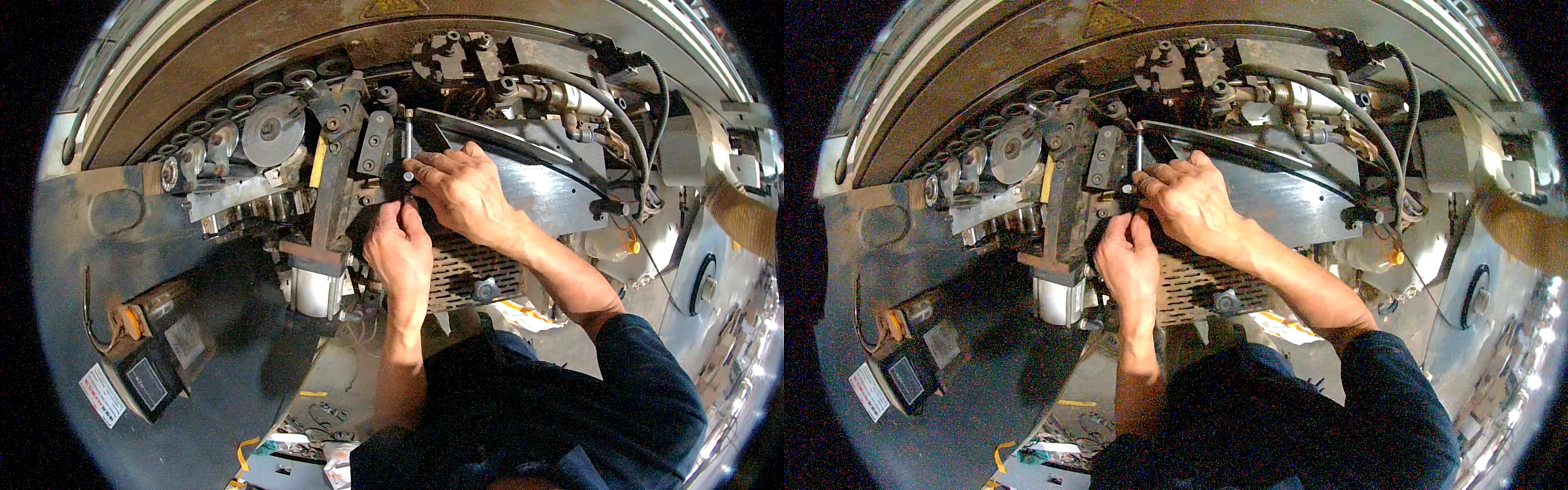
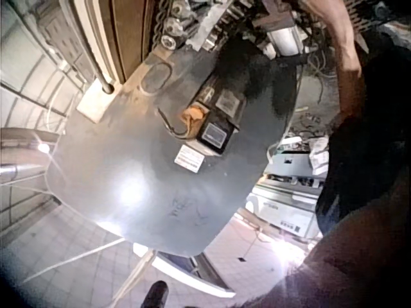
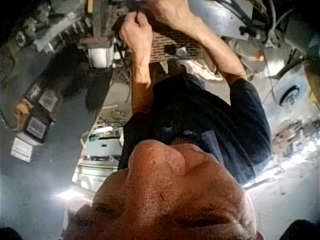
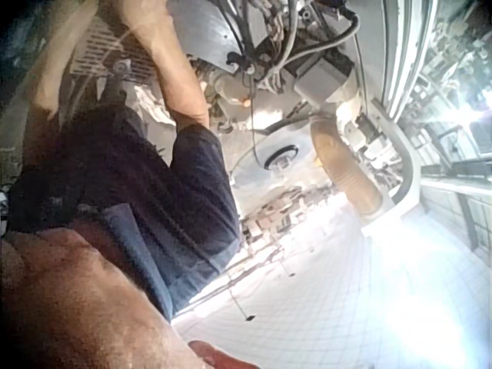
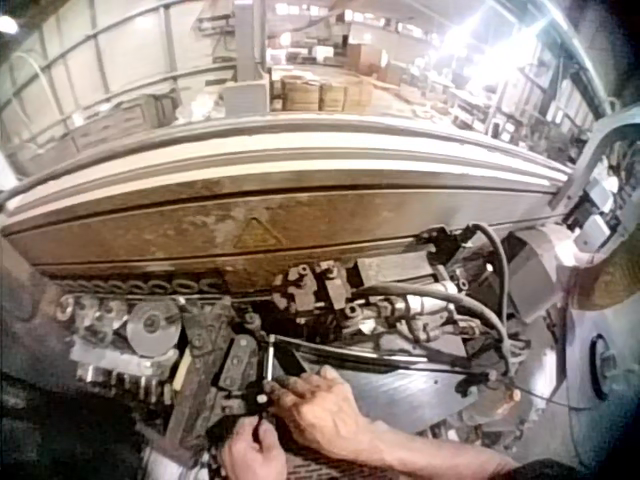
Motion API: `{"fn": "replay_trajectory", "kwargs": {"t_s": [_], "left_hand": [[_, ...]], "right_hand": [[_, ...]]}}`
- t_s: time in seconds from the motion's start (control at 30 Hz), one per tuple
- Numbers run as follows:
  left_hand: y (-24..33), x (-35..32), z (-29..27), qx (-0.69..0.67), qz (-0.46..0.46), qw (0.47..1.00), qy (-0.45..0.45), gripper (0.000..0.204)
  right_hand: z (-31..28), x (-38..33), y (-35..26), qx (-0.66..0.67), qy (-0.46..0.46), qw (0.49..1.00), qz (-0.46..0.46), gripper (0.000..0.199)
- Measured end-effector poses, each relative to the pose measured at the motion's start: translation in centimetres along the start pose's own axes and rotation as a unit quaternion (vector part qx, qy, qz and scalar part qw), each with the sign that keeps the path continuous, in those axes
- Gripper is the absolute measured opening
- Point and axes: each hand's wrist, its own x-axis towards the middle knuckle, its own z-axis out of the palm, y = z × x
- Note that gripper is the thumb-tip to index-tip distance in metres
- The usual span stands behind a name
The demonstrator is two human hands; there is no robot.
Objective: The person applies a liquid from a bottle to a cloth and uses it to wipe and clean various internal components of an industrial machine, including rollers and metal guides, then uses a wrench to tighten a bolt.
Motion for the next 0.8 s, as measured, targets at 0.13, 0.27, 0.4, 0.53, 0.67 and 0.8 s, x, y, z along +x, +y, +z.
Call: {"fn": "replay_trajectory", "kwargs": {"t_s": [0.13,0.27,0.4,0.53,0.67,0.8], "left_hand": [[0.3,0.0,-0.3,-0.010,-0.010,1.000,-0.017,0.024],[0.0,0.5,-0.3,0.005,0.033,0.999,-0.028,0.023],[-0.2,0.3,0.3,0.028,0.045,0.999,0.000,0.022],[-0.5,-0.2,0.5,0.059,0.061,0.996,0.028,0.025],[-0.8,-0.1,0.3,0.042,0.084,0.996,0.010,0.030],[-0.6,-2.4,-0.8,-0.017,0.112,0.993,0.043,0.046]], "right_hand": [[-0.3,-0.1,0.0,-0.006,-0.012,1.000,0.006,0.032],[0.0,-0.2,0.1,-0.013,-0.003,1.000,0.002,0.031],[0.3,-0.5,0.1,-0.013,0.016,1.000,0.000,0.029],[0.6,-0.6,0.0,-0.024,-0.020,1.000,0.004,0.031],[0.3,-0.6,0.0,-0.031,-0.029,0.999,0.008,0.032],[0.2,-0.5,-0.6,-0.030,-0.012,0.999,0.005,0.032]]}}
